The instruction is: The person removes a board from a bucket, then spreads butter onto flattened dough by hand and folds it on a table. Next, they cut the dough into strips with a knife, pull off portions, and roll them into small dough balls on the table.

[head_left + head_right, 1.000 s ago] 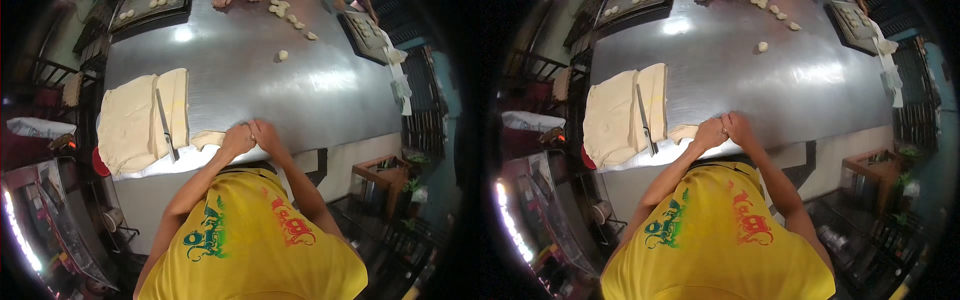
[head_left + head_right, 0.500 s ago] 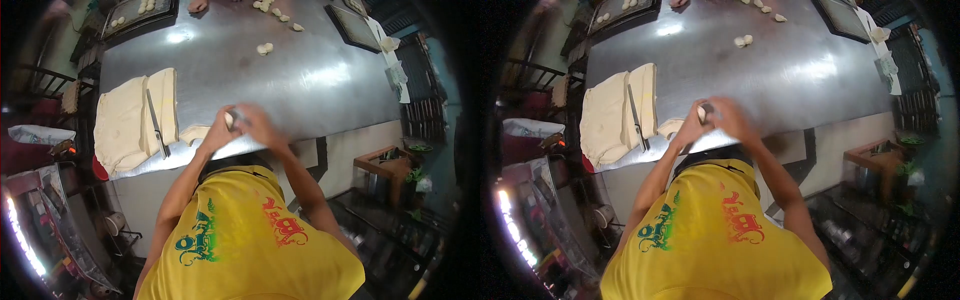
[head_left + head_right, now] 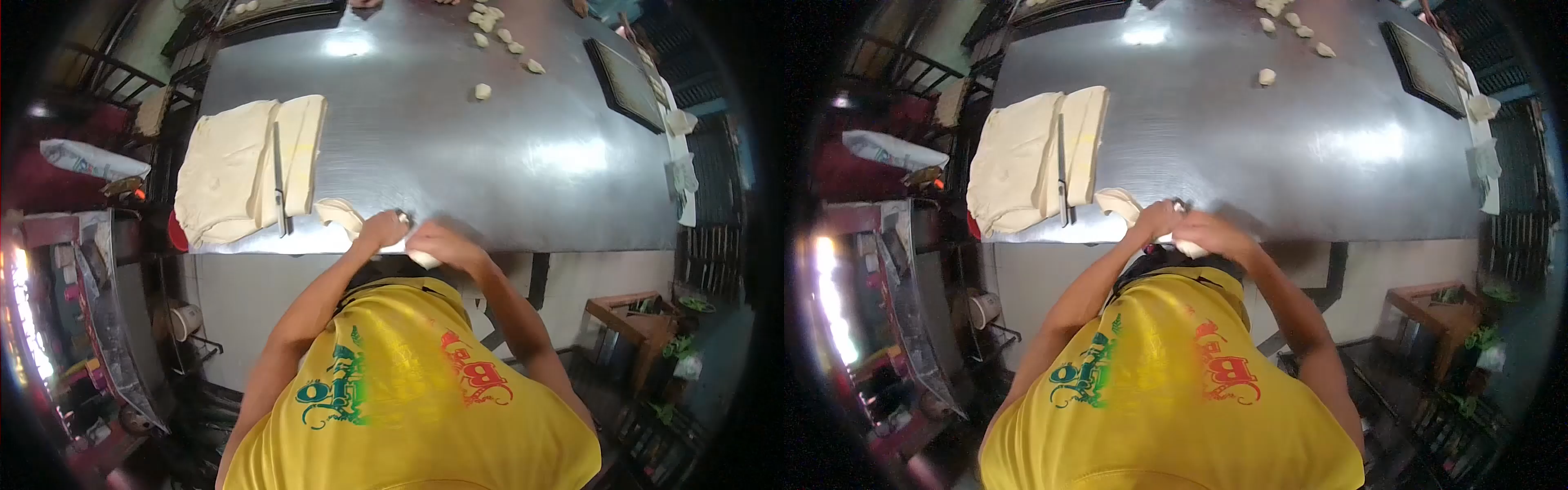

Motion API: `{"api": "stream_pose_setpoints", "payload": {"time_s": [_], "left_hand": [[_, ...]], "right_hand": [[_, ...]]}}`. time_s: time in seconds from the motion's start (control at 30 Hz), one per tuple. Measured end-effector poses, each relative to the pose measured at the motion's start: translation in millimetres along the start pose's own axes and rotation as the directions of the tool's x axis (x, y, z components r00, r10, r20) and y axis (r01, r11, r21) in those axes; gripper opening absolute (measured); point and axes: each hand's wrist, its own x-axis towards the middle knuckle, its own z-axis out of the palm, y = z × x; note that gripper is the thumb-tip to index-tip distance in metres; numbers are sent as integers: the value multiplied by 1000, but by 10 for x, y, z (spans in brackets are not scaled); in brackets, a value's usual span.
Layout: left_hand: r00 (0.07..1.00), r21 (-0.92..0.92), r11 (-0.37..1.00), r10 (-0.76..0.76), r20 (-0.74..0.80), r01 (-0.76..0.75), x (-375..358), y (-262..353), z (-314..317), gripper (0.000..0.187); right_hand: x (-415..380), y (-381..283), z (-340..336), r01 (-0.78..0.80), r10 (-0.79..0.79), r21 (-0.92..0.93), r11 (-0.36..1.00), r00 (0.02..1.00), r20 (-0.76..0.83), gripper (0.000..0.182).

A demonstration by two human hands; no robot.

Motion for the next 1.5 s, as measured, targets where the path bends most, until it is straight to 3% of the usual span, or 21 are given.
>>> {"api": "stream_pose_setpoints", "payload": {"time_s": [0.03, 0.07, 0.1, 0.17, 0.27, 0.3, 0.37, 0.47, 0.57, 0.6, 0.7, 0.77, 0.83, 0.9, 0.93, 1.0, 1.1, 1.2, 1.3, 1.43, 1.5], "left_hand": [[999, 32, 999, 19, 31, -20, 15, -72, -13, 55], [885, -412, 794, -459, 73, 446, -67, 69, -270, 58], [919, -512, 785, -394, 19, 347, -140, 208, -607, 59], [957, -690, 707, -281, -72, 155, -425, 423, -928, 67], [901, -544, 808, -38, -432, -227, -375, 204, -578, 89], [932, -579, 752, 127, -340, -314, -350, 79, -474, 110], [861, -493, 740, 228, -455, -457, -540, 85, -566, 83], [995, -409, 910, -92, -29, 73, -545, 19, -871, 47], [998, -106, 994, -25, -66, 18, -525, 167, -813, 38], [994, -108, 993, -57, -88, 47, -533, 123, -726, 35], [922, -51, 988, 119, -367, -148, -248, -363, 94, 39], [991, -283, 959, -45, -129, 6, -176, -421, -92, 48], [970, -520, 822, -160, 183, 234, -17, -447, -429, 54], [987, -555, 827, -149, -65, 88, -157, -298, -698, 47], [960, -543, 839, -134, -245, -22, -215, -231, -676, 44], [856, -441, 857, 1, -517, -268, -213, -190, -627, 39], [839, -342, 862, 157, -521, -374, -281, -93, -335, 35], [971, -361, 933, -94, -221, 8, -422, -37, -618, 31], [983, -154, 981, -137, -123, 117, -251, 439, -591, 30], [975, -113, 994, -24, -219, -1, -60, 340, -184, 31], [969, -292, 936, -229, -89, 194, 101, 281, -221, 31]], "right_hand": [[-108, -96, -84, 29, -66, 163, 986, 971, 229, 29], [-216, -191, -168, -21, -128, 316, 949, 886, 445, 26], [-96, -319, -268, 196, -205, 123, 973, 976, 68, 29], [-34, -439, -220, 296, -480, -390, 872, 675, -561, 39], [315, -40, 209, 269, -377, -291, 918, 817, -436, 48], [437, 100, 338, 250, -338, -261, 933, 856, -390, 52], [505, 280, 538, 277, -292, -95, 956, 879, -377, 43], [734, 335, 556, 383, -92, 263, 886, 700, -709, 25], [942, 171, 619, -71, -203, -423, 903, 799, -566, 31], [842, 8, 591, -77, -141, -374, 924, 840, -523, 51], [700, 10, 502, 126, -319, -737, 664, 939, -128, 50], [444, -50, 410, 249, -254, 57, 967, 913, 319, 40], [231, -261, 327, 168, -259, 357, 919, 940, 223, 33], [105, -685, 264, 217, -158, 99, 971, 895, -417, 32], [215, -459, 245, 148, -268, -250, 957, 784, -560, 32], [688, 53, 52, -181, -623, -770, 612, 489, -610, 36], [476, 36, 498, 229, -255, -112, 967, 880, -401, 27], [744, 436, 297, 346, -94, 326, 880, 799, -594, 28], [916, 420, 275, 88, -332, -439, 894, 788, -518, 37], [747, 291, -69, -50, -132, -573, 818, 954, -271, 41], [533, 147, -159, -39, -28, -503, 864, 992, -126, 44]]}}
